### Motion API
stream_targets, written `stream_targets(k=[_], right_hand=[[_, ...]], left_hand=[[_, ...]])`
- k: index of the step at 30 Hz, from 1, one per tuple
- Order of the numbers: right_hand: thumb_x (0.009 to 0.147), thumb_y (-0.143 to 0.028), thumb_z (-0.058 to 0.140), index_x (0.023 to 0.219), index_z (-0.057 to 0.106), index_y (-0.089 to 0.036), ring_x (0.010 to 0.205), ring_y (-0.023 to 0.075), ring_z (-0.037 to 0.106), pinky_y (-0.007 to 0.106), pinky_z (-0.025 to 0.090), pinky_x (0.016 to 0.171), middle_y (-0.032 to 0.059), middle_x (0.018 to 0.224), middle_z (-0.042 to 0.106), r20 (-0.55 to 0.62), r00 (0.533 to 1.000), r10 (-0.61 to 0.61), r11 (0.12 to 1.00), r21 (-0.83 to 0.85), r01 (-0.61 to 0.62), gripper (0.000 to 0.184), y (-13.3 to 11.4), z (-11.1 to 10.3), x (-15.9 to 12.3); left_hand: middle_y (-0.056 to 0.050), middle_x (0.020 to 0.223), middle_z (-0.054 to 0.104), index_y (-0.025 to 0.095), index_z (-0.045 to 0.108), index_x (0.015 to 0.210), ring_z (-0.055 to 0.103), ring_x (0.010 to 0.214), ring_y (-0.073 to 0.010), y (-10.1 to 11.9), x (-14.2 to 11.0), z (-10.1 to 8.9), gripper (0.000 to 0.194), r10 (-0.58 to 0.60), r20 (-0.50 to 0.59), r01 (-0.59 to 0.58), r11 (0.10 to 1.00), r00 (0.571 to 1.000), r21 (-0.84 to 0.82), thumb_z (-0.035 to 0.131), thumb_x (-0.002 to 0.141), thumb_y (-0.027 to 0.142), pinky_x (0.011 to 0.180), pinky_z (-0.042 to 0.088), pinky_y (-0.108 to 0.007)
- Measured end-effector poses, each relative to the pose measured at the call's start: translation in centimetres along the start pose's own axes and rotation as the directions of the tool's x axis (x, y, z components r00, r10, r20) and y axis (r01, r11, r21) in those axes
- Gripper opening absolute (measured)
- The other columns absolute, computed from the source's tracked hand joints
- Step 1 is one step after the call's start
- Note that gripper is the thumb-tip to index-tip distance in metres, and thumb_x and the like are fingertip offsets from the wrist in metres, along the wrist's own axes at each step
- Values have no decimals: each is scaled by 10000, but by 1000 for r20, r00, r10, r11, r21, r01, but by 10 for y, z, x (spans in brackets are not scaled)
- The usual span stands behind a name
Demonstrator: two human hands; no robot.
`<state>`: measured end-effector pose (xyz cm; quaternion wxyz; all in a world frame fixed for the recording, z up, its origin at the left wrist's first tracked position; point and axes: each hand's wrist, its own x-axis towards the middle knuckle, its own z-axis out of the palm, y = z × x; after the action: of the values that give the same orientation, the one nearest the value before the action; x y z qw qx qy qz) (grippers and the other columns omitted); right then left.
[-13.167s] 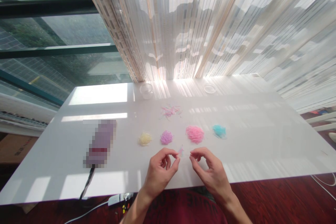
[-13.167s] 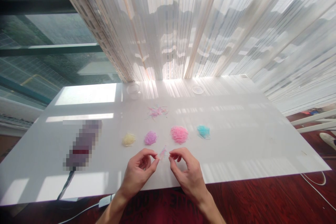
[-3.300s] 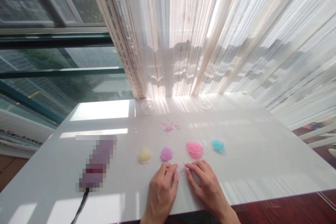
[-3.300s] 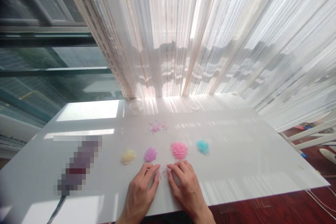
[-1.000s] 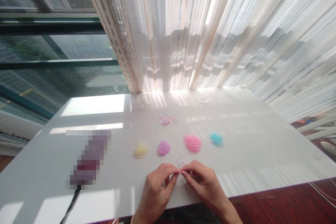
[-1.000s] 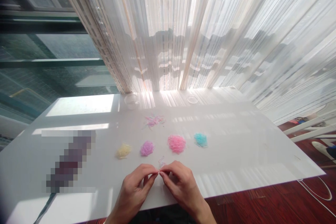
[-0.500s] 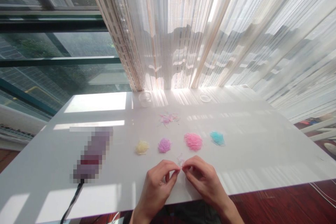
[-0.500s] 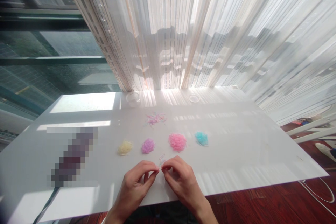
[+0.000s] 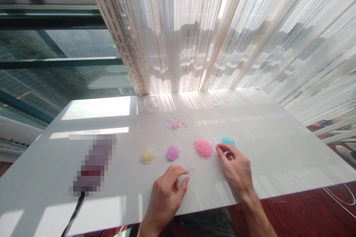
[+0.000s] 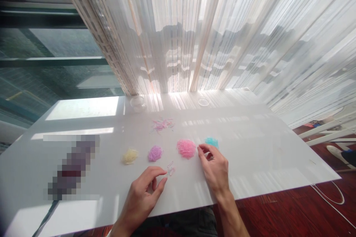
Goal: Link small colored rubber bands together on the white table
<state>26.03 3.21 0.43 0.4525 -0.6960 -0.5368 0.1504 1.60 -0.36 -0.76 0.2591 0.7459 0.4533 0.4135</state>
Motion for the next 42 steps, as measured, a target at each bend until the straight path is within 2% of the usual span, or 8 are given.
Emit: stream_targets(k=[8, 14, 18, 23, 30, 34, 39, 42], right_hand=[[927, -622, 600, 941, 787, -217, 647, 190, 659, 333, 585, 712, 61, 850, 767, 65, 996, -65, 997, -37, 68, 446, 5, 7, 0], [972, -502, 565, 997, 780, -207, 692, 197, 681, 336, 589, 724, 77, 927, 780, 51, 994, -99, 992, -73, 102, 366, 13, 8, -1], [1004, -379, 491, 1121, 770, -201, 855, 227, 717, 361, 590, 800, 110, 1094, 781, 60, 986, -157, 984, -77, 162, 351, 17, 11, -2], [992, -317, 501, 1108, 777, -215, 851, 228, 694, 371, 583, 823, 92, 996, 772, 123, 969, -213, 973, -64, 222, 316, 16, 10, -2], [991, -275, 527, 1120, 748, -213, 759, 196, 656, 337, 578, 711, 84, 1025, 759, 13, 974, -226, 973, -54, 226, 264, 5, 4, -7], [1001, -233, 570, 1113, 730, -232, 810, 204, 662, 331, 570, 701, 74, 1003, 745, 23, 931, -365, 931, -2, 366, 195, -6, 3, -21], [1003, -186, 596, 1151, 697, -241, 911, 224, 674, 355, 595, 804, 66, 976, 713, 259, 833, -489, 871, 95, 482, 188, -14, 14, -41], [1002, -182, 597, 1172, 675, -226, 906, 237, 659, 379, 596, 798, 74, 969, 686, 336, 809, -483, 869, 73, 489, 193, -15, 21, -45]], left_hand=[[-11, 986, 718, 239, 682, 1077, 565, 587, -94, 4, 2, -1, 121, -17, 2, 17, 1000, 1000, 0, 618, 994, 179, 626, 524, -207], [-18, 991, 719, 240, 683, 1075, 570, 594, -100, 3, 2, -2, 116, -20, 13, 20, 1000, 1000, -5, 606, 1005, 189, 644, 528, -217], [-19, 993, 719, 240, 681, 1078, 574, 601, -102, 3, 1, -2, 118, -24, 17, 24, 1000, 1000, 0, 600, 1008, 189, 648, 529, -221], [-17, 995, 717, 243, 675, 1076, 571, 599, -100, 3, 1, -1, 113, -24, 21, 24, 1000, 1000, -3, 601, 1009, 188, 646, 527, -222], [-52, 983, 729, 221, 674, 1084, 649, 716, -152, 3, 2, 0, 136, 14, -53, -9, 995, 999, 98, 561, 1020, 183, 705, 564, -267], [-65, 953, 727, 210, 669, 1091, 682, 832, -211, 1, 2, 5, 133, 73, -81, -50, 967, 994, 251, 556, 1022, 202, 763, 578, -331], [-75, 967, 704, 206, 680, 1154, 663, 815, -229, -1, 3, 12, 185, 85, -77, -49, 923, 993, 381, 575, 1031, 295, 749, 557, -362], [-72, 955, 688, 211, 691, 1206, 648, 790, -218, -1, 3, 13, 231, 77, -59, -47, 912, 995, 409, 547, 1048, 298, 730, 534, -346]])
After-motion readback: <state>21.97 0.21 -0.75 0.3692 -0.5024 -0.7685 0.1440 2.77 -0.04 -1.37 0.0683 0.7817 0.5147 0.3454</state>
